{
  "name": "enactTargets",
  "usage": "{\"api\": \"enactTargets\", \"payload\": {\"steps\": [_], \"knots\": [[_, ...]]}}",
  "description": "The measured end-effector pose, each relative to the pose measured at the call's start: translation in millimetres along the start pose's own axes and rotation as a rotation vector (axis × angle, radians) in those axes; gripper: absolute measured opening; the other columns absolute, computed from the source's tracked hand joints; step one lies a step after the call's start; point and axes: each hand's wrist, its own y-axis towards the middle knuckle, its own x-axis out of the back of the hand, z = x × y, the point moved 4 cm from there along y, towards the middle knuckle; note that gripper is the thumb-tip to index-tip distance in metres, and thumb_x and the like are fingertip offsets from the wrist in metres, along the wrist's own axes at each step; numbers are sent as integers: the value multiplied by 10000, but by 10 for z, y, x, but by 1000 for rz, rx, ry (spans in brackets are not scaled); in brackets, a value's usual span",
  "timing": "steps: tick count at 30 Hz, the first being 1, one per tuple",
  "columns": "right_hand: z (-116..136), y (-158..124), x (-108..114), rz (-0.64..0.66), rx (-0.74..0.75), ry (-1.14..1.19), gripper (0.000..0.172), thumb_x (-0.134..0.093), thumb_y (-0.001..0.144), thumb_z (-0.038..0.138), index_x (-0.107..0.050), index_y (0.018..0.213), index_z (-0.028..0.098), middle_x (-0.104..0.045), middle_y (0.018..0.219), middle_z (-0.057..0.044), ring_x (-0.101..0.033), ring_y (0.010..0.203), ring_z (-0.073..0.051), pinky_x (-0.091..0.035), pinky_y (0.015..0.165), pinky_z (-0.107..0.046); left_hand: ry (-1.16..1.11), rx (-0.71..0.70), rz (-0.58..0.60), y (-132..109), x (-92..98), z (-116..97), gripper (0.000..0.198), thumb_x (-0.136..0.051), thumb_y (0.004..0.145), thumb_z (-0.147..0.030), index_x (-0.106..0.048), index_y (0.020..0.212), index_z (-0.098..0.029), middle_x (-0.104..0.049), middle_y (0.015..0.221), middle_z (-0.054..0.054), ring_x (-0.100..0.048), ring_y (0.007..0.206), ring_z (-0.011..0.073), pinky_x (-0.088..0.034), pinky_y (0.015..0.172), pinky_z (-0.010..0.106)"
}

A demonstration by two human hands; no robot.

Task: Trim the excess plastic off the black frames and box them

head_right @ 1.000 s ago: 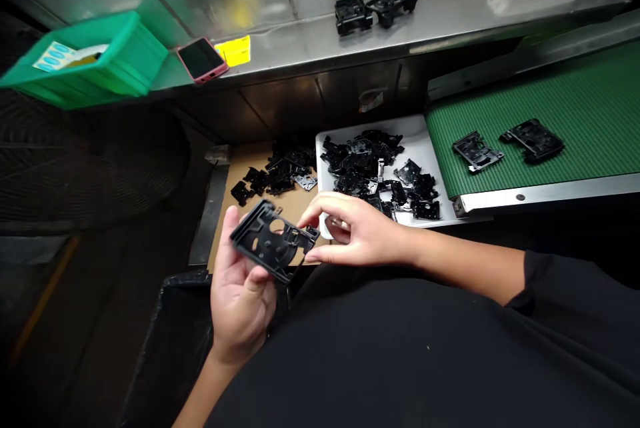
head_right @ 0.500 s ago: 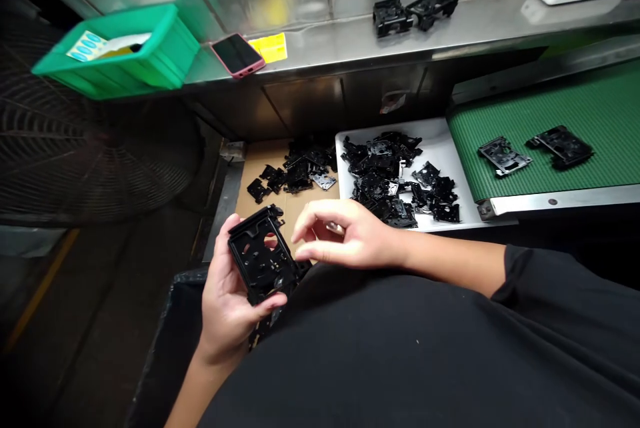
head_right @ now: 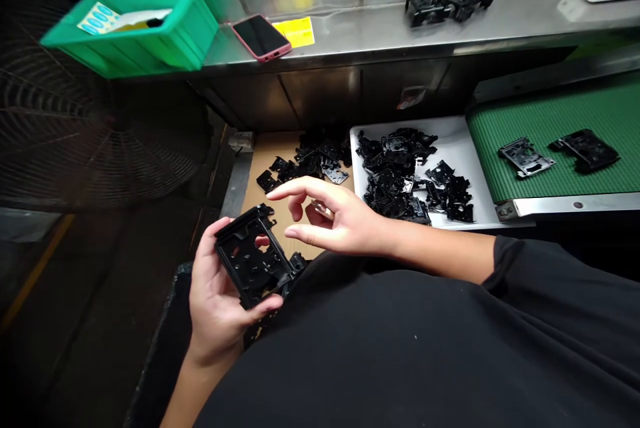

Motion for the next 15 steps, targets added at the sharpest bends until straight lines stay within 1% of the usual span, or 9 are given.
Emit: {"api": "enactTargets", "payload": {"steps": [2,4,6,7,9,12,15], "knots": [[10,-75,-41,11,20,-28,355,-735,1054,290,-661,1387,190,-629,1012,-1,-462,620,-42,-442,563,-184,-8,-1,-35,-7,32,-4,1173,-1128,512,-363,-583,1551,-376,-526,1528,116,-581,1461,409,-509,1244,572],[35,-146,-94,68,57,-66,313,-717,1064,301,-688,1352,182,-655,1022,-22,-502,662,-62,-464,577,-187,-18,-16,-45,-16,36,-25,1134,-1120,539,-344,-585,1538,-358,-555,1486,111,-658,1355,367,-580,1168,516],[68,-198,-146,114,107,-95,306,-746,1046,292,-712,1325,169,-671,1011,-26,-500,668,-65,-454,571,-183,-27,-29,-43,-32,25,-53,1097,-1111,562,-343,-582,1524,-343,-587,1439,102,-705,1263,333,-626,1093,474],[84,-215,-168,123,130,-104,304,-763,1035,278,-721,1314,164,-675,1001,-24,-491,664,-64,-446,568,-184,-30,-34,-45,-46,18,-69,1086,-1109,563,-354,-582,1513,-335,-599,1423,99,-712,1248,328,-634,1076,465],[117,-234,-202,113,169,-123,290,-786,1020,252,-733,1289,156,-685,984,-25,-488,670,-69,-445,575,-192,-43,-21,-55,-85,5,-97,1065,-1107,563,-375,-580,1487,-321,-613,1420,98,-706,1271,332,-625,1091,464],[162,-245,-246,71,192,-162,271,-811,1007,249,-746,1250,146,-699,963,-34,-535,727,-93,-474,615,-212,-109,69,-43,-161,-22,-132,1012,-1083,611,-396,-554,1470,-315,-639,1422,104,-700,1318,342,-618,1100,460],[189,-269,-297,30,132,-138,250,-835,994,277,-748,1193,153,-675,933,-19,-565,727,-96,-500,634,-222,-177,224,-13,-229,-57,-176,905,-1008,724,-487,-546,1476,-287,-685,1406,120,-704,1321,358,-608,1094,469]]}}
